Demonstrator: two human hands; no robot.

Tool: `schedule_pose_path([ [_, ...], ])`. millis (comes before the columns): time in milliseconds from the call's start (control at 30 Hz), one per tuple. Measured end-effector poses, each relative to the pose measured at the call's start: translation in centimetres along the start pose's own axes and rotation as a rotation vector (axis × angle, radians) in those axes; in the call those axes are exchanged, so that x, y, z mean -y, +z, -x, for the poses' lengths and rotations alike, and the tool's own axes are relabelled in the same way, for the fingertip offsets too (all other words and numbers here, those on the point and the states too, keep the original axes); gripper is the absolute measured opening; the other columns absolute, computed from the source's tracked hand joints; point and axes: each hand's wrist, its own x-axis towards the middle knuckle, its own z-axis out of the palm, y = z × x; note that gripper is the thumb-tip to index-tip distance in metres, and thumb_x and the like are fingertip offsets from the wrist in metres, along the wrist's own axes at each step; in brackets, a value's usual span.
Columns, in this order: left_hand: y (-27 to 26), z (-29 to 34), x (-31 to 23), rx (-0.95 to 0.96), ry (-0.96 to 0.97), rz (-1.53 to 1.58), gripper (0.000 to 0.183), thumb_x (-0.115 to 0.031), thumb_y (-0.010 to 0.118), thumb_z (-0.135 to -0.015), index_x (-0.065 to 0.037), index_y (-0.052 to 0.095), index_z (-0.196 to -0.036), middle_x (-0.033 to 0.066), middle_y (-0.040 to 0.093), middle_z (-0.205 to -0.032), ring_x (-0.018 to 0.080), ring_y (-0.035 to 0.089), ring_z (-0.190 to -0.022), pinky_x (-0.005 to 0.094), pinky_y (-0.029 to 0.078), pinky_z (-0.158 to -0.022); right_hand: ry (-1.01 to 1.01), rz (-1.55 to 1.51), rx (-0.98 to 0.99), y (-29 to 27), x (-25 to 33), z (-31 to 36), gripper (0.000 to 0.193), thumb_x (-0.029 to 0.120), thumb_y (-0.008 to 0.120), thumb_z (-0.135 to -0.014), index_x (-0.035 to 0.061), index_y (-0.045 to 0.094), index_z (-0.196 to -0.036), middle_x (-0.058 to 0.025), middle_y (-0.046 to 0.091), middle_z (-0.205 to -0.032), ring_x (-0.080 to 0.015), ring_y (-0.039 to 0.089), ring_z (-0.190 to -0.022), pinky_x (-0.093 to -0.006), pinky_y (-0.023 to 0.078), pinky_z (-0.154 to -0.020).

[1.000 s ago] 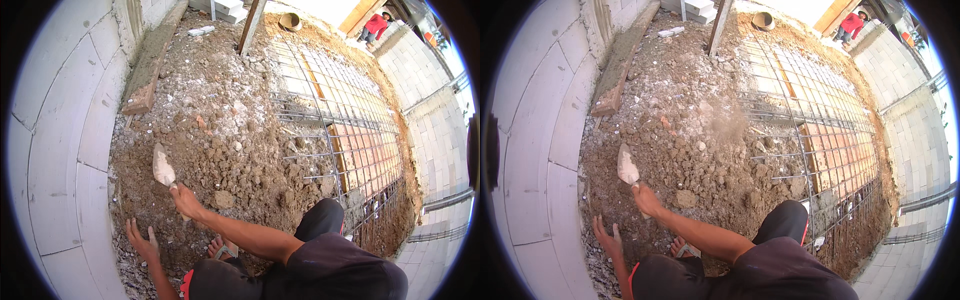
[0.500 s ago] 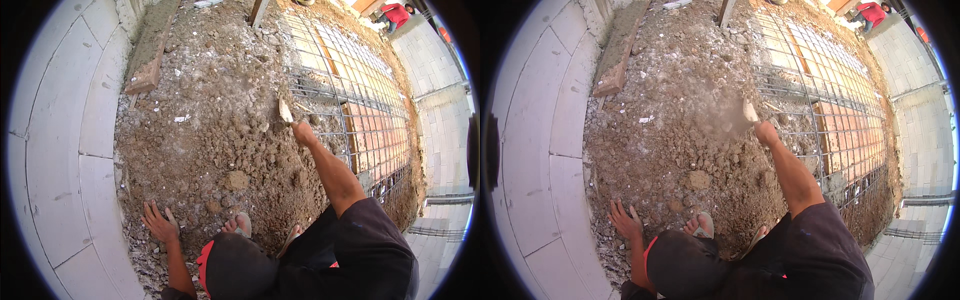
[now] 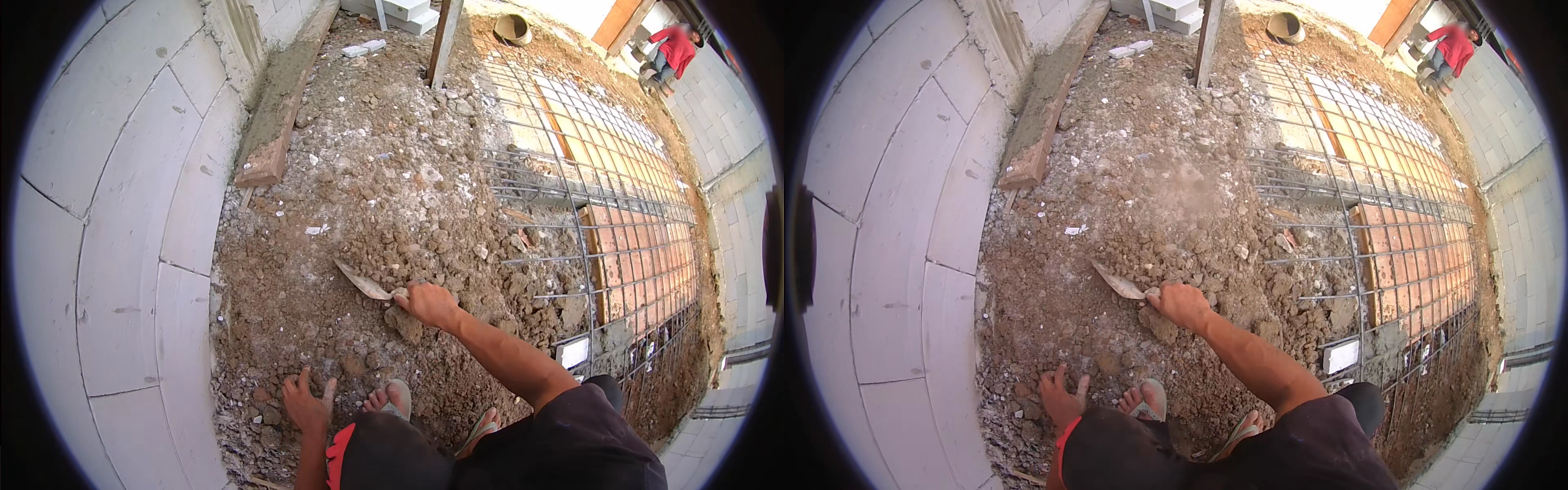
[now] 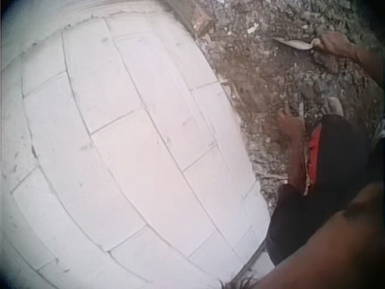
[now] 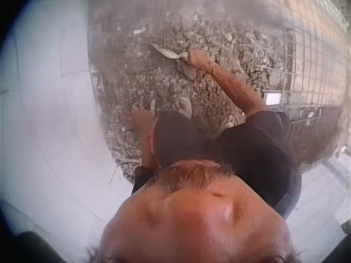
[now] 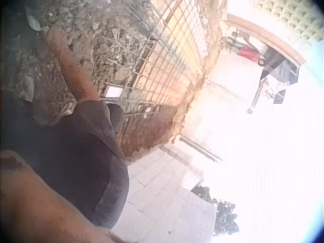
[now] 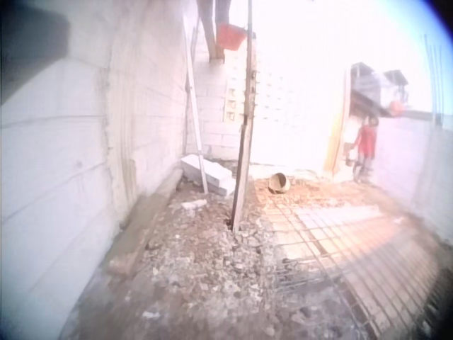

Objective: The person uses a trowel to spread and level dirt and gravel around the edges of a concrete foundation grid, occasionally using their hands to move larger clumps of earth.

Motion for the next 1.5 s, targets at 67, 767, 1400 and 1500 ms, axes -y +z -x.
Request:
schedule_pose_path([
  [67,-0.5,1.7,-3.4,0.156,-0.028,0.092,0.091,-0.057,0.086,-0.075,-0.011,0.051,-0.145,0.0235,0.052,-0.131,0.0471,0.061,-0.109,0.0561,0.053,-0.088,0.027,0.050,-0.064,0.0,-3.4,1.1,0.059,0.053,0.047,-0.104,-0.0026,0.066,-0.109,-0.0249,0.074,-0.095,-0.0427,0.073,-0.093,-0.0522,0.059,-0.082],
  [767,3.5,-8.2,1.0,-0.350,0.260,0.165,0.062,-0.025,0.072,-0.095,-0.003,0.050,-0.148,0.0191,0.044,-0.158,0.0385,0.039,-0.147,0.0552,0.031,-0.121,0.246,-0.290,-0.451,-0.2,-11.3,7.9,0.060,0.046,0.047,-0.107,-0.0115,0.062,-0.099,-0.0342,0.064,-0.074,-0.0483,0.069,-0.074,-0.0548,0.053,-0.068],
  [1400,4.7,-8.3,4.4,-0.314,0.336,-0.180,0.055,-0.037,0.059,-0.103,-0.002,0.053,-0.144,0.0167,0.044,-0.159,0.0420,0.037,-0.148,0.0577,0.029,-0.120,0.361,-0.151,-0.028,6.7,-11.1,13.5,0.058,0.057,0.050,-0.101,0.0028,0.069,-0.105,-0.0236,0.074,-0.089,-0.0419,0.073,-0.086,-0.0534,0.058,-0.077],
  [1500,5.1,-8.7,8.6,-0.423,0.335,-0.128,0.050,-0.031,0.057,-0.103,0.001,0.054,-0.142,0.0189,0.045,-0.158,0.0450,0.038,-0.147,0.0590,0.029,-0.120,0.447,0.041,-0.149,2.5,-14.5,15.3,0.064,0.058,0.047,-0.102,-0.0021,0.069,-0.103,-0.0268,0.073,-0.088,-0.0448,0.073,-0.086,-0.0538,0.058,-0.077],
])
